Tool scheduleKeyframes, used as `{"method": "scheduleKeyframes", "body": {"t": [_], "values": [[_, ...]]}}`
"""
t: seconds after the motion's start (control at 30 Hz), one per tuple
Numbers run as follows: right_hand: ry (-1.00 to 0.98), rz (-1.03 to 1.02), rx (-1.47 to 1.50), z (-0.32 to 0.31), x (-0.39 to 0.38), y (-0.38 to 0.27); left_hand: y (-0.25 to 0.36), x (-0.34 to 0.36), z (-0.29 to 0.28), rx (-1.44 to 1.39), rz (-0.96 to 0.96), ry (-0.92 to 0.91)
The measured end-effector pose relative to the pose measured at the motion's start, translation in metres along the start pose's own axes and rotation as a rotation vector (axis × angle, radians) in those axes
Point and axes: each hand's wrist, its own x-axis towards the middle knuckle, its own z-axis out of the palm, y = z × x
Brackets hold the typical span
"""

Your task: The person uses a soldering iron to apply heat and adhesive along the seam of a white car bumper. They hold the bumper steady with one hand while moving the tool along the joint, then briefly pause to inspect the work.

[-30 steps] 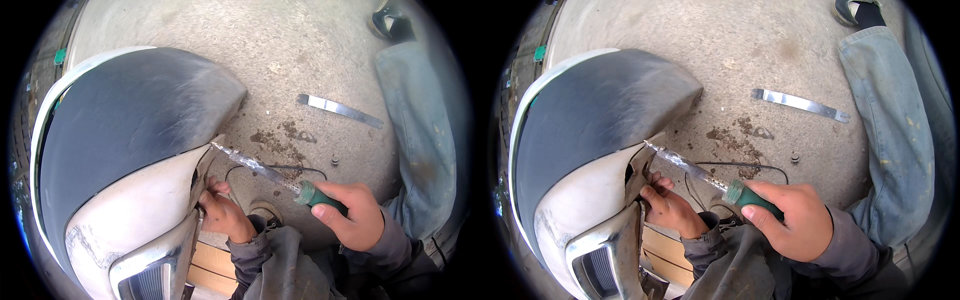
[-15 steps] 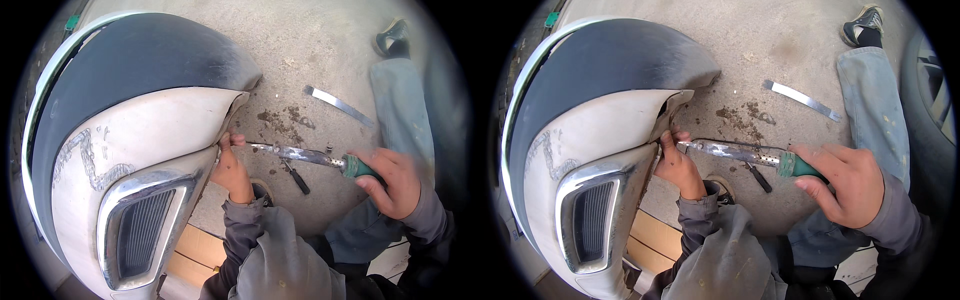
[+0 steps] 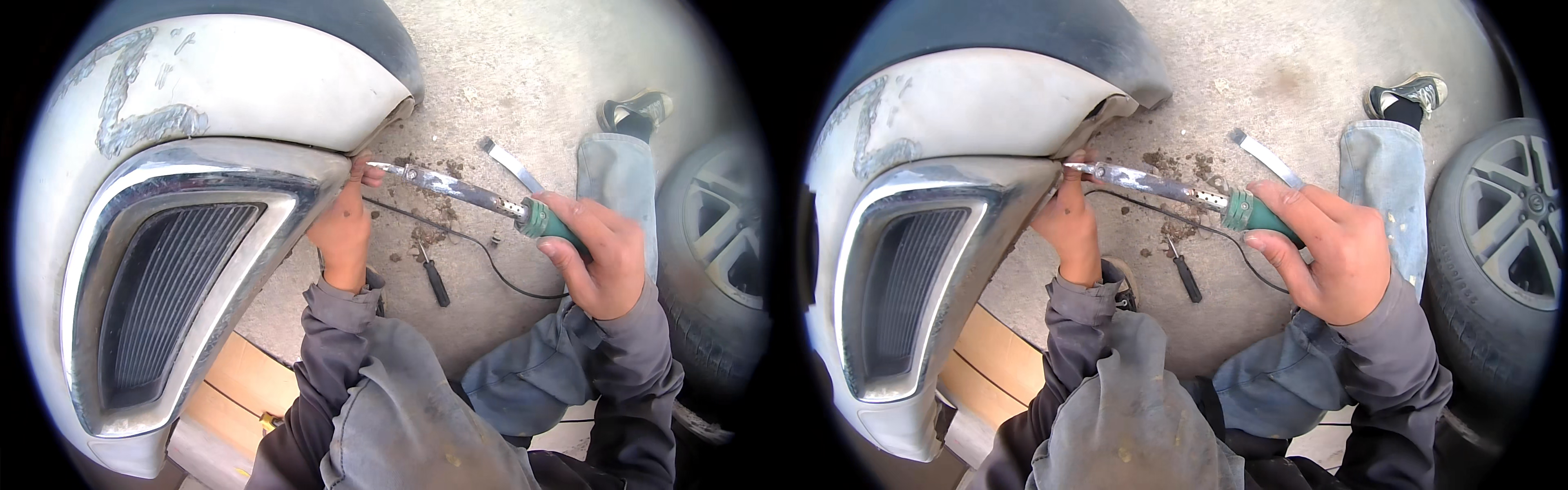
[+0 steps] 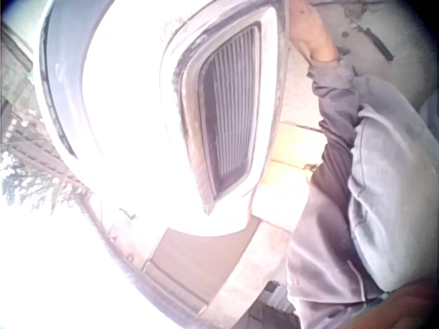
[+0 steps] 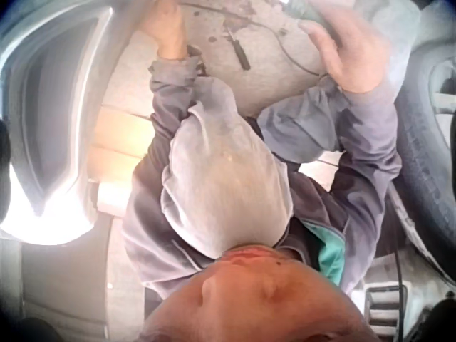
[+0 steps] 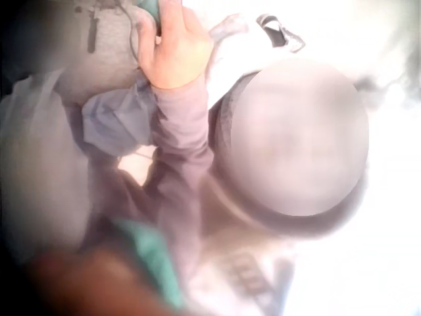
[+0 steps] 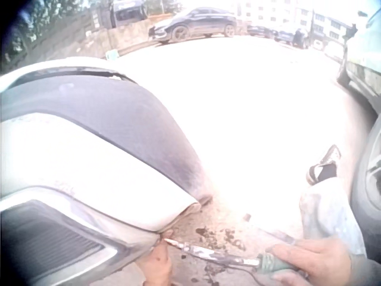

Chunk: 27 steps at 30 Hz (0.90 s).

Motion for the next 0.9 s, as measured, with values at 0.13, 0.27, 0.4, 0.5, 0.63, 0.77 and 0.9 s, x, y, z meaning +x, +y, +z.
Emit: {"method": "scheduleKeyframes", "body": {"t": [0.13,0.27,0.4,0.5,0.63,0.77,0.9], "values": [[-0.03,0.021,-0.04,-0.001,0.008,-0.006,-0.012,-0.001,0.002,0.015,0.017,-0.001],[-0.024,0.014,-0.107,-0.001,0.014,-0.007,-0.007,0.003,0.006,-0.044,-0.057,-0.01],[-0.017,0.007,-0.124,-0.001,0.016,-0.009,-0.009,0.005,0.007,-0.064,-0.066,0.007],[-0.018,0.013,-0.123,0.0,0.018,-0.009,-0.009,0.005,0.006,-0.021,-0.047,-0.002],[-0.015,0.015,-0.128,0.002,0.019,-0.01,-0.011,0.006,0.004,-0.03,-0.042,-0.001],[-0.008,0.006,-0.133,0.004,0.021,-0.009,-0.01,0.005,0.002,-0.024,-0.056,-0.017],[0.004,-0.034,-0.181,0.004,0.03,0.002,-0.014,0.006,0.003,-0.078,-0.061,0.0]]}}
